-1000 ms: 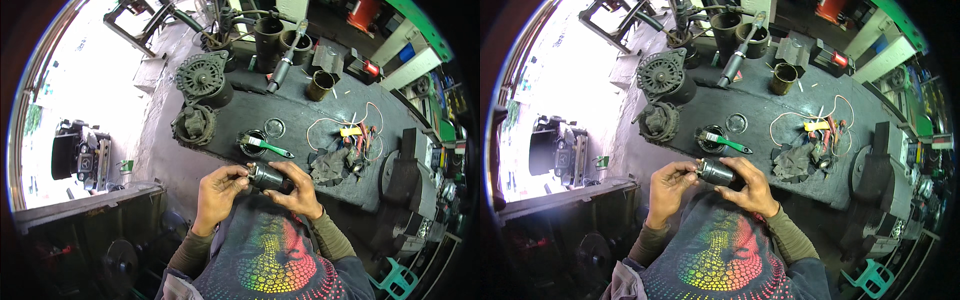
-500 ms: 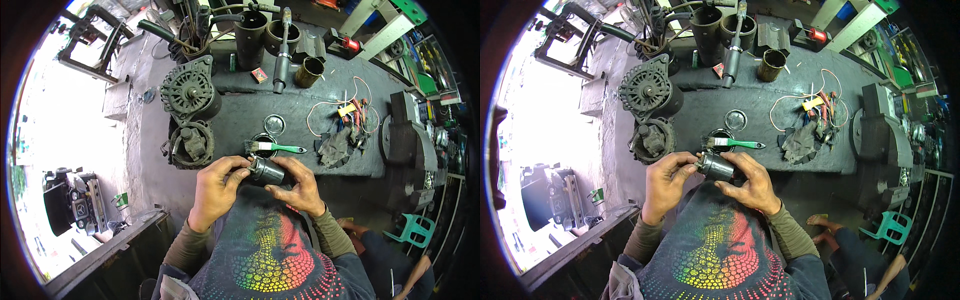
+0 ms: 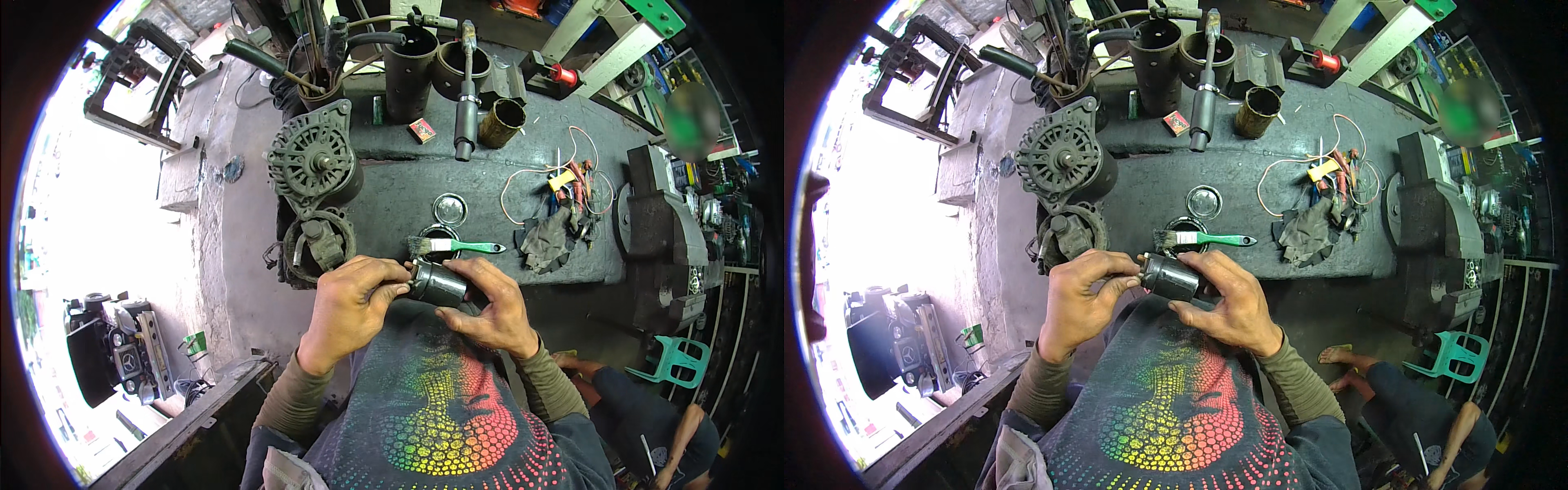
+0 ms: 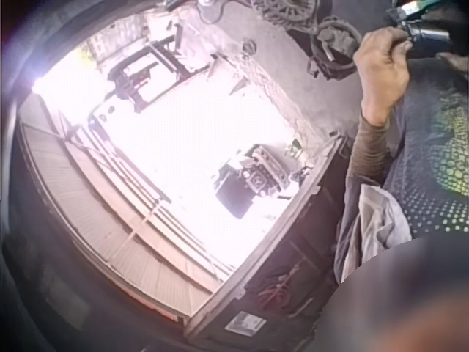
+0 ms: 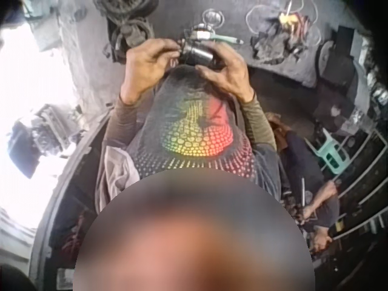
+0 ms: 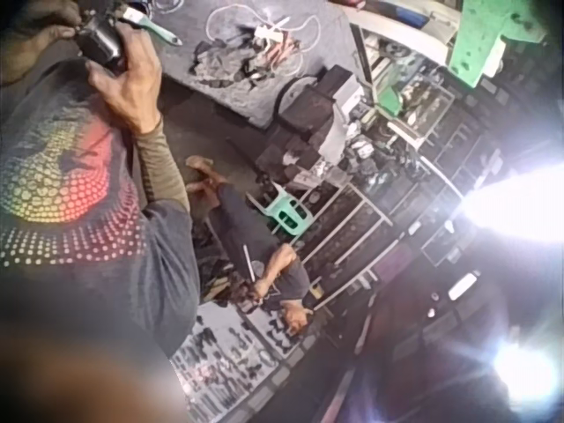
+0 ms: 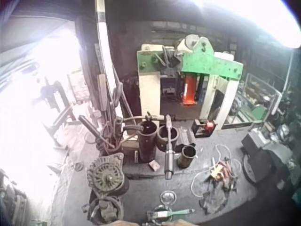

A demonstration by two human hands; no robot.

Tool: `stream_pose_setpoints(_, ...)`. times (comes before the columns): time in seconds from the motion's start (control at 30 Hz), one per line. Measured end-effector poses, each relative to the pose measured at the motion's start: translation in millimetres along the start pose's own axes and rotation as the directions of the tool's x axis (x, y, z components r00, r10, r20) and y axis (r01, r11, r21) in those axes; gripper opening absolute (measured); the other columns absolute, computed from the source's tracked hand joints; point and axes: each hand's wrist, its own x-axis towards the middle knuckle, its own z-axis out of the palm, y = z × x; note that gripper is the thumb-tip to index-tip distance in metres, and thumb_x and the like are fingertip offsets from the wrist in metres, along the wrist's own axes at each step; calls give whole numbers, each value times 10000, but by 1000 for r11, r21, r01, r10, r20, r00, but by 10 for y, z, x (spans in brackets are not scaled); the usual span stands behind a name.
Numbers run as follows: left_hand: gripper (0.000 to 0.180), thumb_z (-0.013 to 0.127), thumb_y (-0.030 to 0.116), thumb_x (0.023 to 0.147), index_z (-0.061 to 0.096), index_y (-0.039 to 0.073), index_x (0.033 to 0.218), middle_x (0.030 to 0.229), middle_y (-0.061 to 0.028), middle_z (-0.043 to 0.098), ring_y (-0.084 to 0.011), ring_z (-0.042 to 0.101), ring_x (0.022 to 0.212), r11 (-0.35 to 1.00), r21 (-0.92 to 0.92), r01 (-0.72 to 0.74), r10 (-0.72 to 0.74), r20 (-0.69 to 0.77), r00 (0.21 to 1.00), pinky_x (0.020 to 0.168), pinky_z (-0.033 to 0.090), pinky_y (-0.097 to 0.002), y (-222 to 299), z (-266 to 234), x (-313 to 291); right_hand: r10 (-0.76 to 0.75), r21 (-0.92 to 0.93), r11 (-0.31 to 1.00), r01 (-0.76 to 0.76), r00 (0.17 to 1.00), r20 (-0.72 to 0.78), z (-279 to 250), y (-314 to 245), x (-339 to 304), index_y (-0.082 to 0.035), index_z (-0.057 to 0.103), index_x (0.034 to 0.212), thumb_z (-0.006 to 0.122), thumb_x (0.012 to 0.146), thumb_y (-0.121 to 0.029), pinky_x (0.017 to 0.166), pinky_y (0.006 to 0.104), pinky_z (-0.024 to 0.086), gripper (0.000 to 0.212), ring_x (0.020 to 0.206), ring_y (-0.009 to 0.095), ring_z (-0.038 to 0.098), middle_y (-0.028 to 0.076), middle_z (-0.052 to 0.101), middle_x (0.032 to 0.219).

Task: The person applies a dark lubricant to a cylindrical metal component using a small brush, then places the component on a workbench. They later retrieve a canister and walk toward a shelf.

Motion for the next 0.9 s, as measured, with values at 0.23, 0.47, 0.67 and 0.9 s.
stream_pose_setpoints(0.23,168,803,-25,835,774,3,999,958,-135,785,-221,756,867,982,-163,94,-92,26,995,772,588,-326,-6,104,19,12,42,999,-14,998,61,-178,113,-43,13,656,1298,909,731,-207,781,358,568,658,930,289,707,147,698,1110)
stream_pose_setpoints(0.47,135,797,-8,876,770,-24,1008,959,-122,790,-139,739,855,911,-259,320,-315,62,947,756,577,-292,133,281,61,-39,55,998,37,999,31,-351,150,-68,12,656,1297,905,729,-207,846,384,573,657,988,325,715,170,700,1158)
stream_pose_setpoints(0.67,158,779,-89,854,764,-51,1007,988,-100,778,-152,731,893,973,-153,170,-164,51,985,809,591,-275,178,375,82,-43,63,997,41,999,18,-452,276,-165,0,669,1282,902,731,-242,891,403,572,645,1029,344,718,179,706,1152)
stream_pose_setpoints(0.9,194,740,-120,806,751,-37,982,992,-115,759,-190,707,914,983,-62,176,-172,55,983,866,566,-316,217,528,190,-19,265,963,49,993,-115,-318,486,-341,6,699,1201,873,709,-348,884,460,555,630,1007,392,695,218,707,1070)
